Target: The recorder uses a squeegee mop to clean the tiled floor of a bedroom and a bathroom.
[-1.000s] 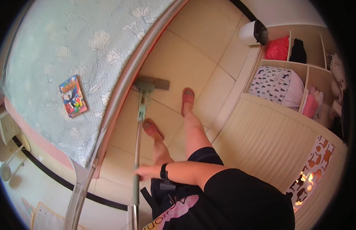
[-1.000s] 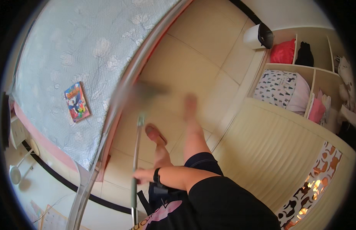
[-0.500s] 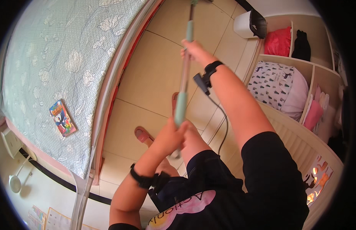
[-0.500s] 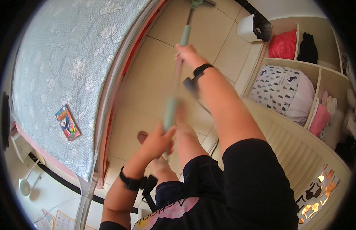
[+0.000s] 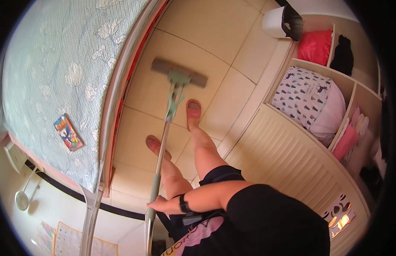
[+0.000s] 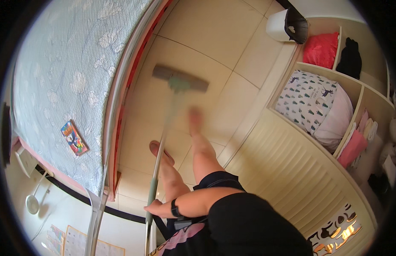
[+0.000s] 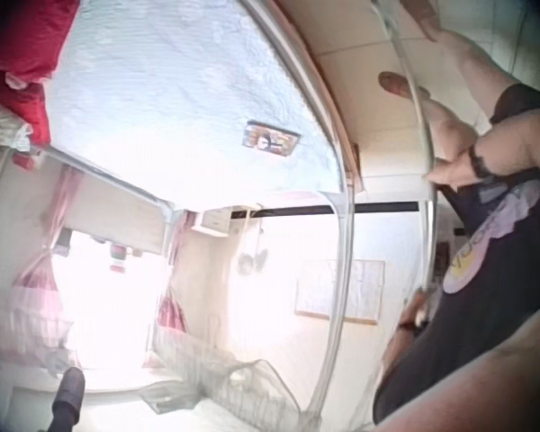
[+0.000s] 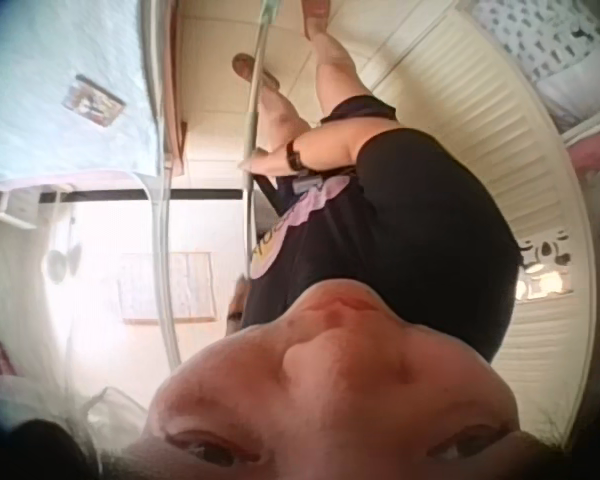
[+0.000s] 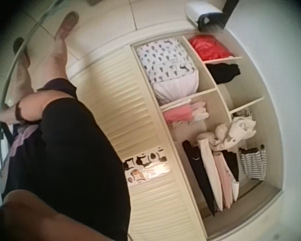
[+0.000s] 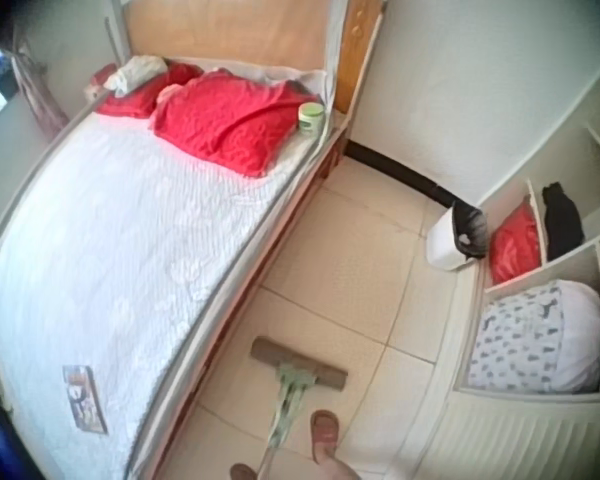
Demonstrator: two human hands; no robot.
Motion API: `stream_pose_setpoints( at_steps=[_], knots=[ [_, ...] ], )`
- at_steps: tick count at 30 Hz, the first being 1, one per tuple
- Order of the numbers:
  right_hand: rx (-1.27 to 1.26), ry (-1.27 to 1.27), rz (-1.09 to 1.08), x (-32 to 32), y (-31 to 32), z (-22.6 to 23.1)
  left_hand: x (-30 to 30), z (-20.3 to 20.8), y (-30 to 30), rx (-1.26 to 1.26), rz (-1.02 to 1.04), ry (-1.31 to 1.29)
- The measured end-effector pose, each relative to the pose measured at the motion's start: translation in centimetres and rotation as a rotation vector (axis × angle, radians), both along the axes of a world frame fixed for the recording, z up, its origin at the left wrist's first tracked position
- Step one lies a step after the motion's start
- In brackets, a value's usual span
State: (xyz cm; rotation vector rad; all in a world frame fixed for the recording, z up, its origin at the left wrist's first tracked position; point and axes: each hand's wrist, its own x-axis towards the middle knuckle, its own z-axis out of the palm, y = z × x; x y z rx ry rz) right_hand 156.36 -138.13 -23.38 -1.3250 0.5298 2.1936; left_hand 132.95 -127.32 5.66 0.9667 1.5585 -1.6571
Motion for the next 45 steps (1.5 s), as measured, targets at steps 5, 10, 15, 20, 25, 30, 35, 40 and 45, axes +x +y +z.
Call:
stream_pose_setpoints(
  at_steps=[5, 10, 15, 20, 25, 30, 35, 40, 45],
  knots=[
    [-0.030, 0.070, -0.171, 0.9, 0.5, -2.3, 2.2, 5.3, -2.8, 0.196, -0.160, 0.008],
    [-0.129, -0.655, -0.380, 15.7, -2.9, -14.7, 14.5, -9.5, -3.0, 0.126, -0.580, -0.226],
    [0.066, -0.885, -0.816, 39.7, -8.5, -17.2, 38.6, -23.6, -6.0, 0.145, -0.484, -1.025],
    [-0.195, -0.950, -0.778, 45.8, -10.9, -12.7, 45.6, -25.8, -9.3, 0.032, -0.486, -1.242],
    [-0.001, -0.798, -0.845, 27.5, -10.2, -18.1, 29.9, -25.9, -4.0, 0.024, -0.502, -1.237],
    [0.153, -0.113, -0.855, -3.0, 2.1, -11.8, 0.4, -17.8, 9.3, 0.060, -0.271, -0.675],
    [-0.008, 0.610, -0.305, -16.5, 4.7, -3.8, -19.0, -1.2, 11.6, 0.054, -0.243, -0.244],
    [-0.107, 0.244, -0.649, -15.6, 3.1, -6.5, -16.0, -2.2, 9.7, 0.038, -0.359, -0.132],
    [-0.079, -0.724, -0.777, -0.4, -5.2, -15.6, -0.1, -16.3, 1.6, -0.147, -0.173, -0.533]
  ],
)
